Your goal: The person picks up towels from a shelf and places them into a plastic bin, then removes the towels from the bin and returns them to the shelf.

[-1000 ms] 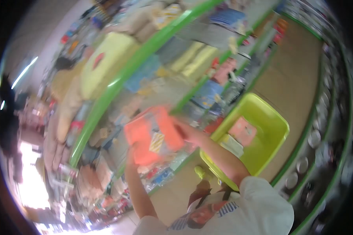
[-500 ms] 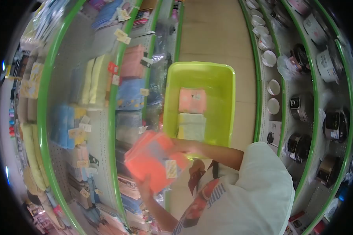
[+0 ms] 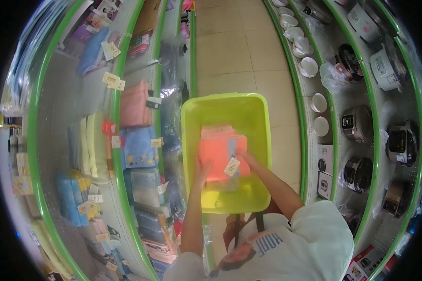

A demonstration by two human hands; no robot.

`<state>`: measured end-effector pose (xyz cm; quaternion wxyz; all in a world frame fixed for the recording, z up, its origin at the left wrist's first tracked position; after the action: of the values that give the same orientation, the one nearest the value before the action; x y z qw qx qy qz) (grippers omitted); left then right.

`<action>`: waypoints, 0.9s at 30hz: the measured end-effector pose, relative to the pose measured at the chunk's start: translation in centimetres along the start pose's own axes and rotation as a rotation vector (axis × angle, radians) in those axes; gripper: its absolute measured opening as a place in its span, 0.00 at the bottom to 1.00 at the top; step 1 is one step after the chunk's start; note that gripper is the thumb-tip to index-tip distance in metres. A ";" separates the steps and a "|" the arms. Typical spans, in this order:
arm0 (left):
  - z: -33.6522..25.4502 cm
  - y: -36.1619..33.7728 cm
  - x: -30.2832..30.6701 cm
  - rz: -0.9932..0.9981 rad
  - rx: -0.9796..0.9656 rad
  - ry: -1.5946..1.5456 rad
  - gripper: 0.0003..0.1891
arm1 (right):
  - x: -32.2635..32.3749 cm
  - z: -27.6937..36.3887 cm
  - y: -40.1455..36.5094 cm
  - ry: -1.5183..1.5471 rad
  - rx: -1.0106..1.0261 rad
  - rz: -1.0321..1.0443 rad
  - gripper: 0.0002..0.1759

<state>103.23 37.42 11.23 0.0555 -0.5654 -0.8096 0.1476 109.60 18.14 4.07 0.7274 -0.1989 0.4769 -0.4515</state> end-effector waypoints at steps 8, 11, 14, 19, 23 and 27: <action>1.3 8.8 4.3 -0.080 -0.151 0.708 0.37 | 1.0 5.4 16.8 0.084 0.251 -0.062 0.29; -2.6 2.2 0.3 -0.016 -0.288 0.964 0.32 | 5.7 4.2 22.1 -0.182 0.384 -0.546 0.33; -0.9 -6.6 -0.9 -0.023 -0.123 0.646 0.26 | 5.2 4.2 22.5 -0.085 0.191 -0.392 0.38; 2.8 -18.1 -1.8 -0.072 0.015 0.599 0.22 | 6.2 3.5 23.8 -0.204 0.107 -0.278 0.44; 3.4 -21.8 -0.4 -0.105 0.054 0.596 0.22 | 7.4 1.4 23.4 -0.331 0.134 -0.345 0.41; -0.1 -21.7 2.3 -0.226 0.018 0.594 0.21 | 5.0 -2.0 14.3 -0.320 0.163 -0.271 0.41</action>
<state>82.92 32.68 17.65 0.3106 -0.4899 -0.8142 -0.0241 115.24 21.56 -9.75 0.7400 -0.2707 0.2863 -0.5451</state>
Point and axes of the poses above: each hand's wrist, its own y-axis towards the middle knuckle, its own x-axis out of the back of the hand, z = x × y, the point moved 10 cm from there along y, towards the middle knuckle, and after that the axes turned 7 degrees about -x, right-handed, at the moved point
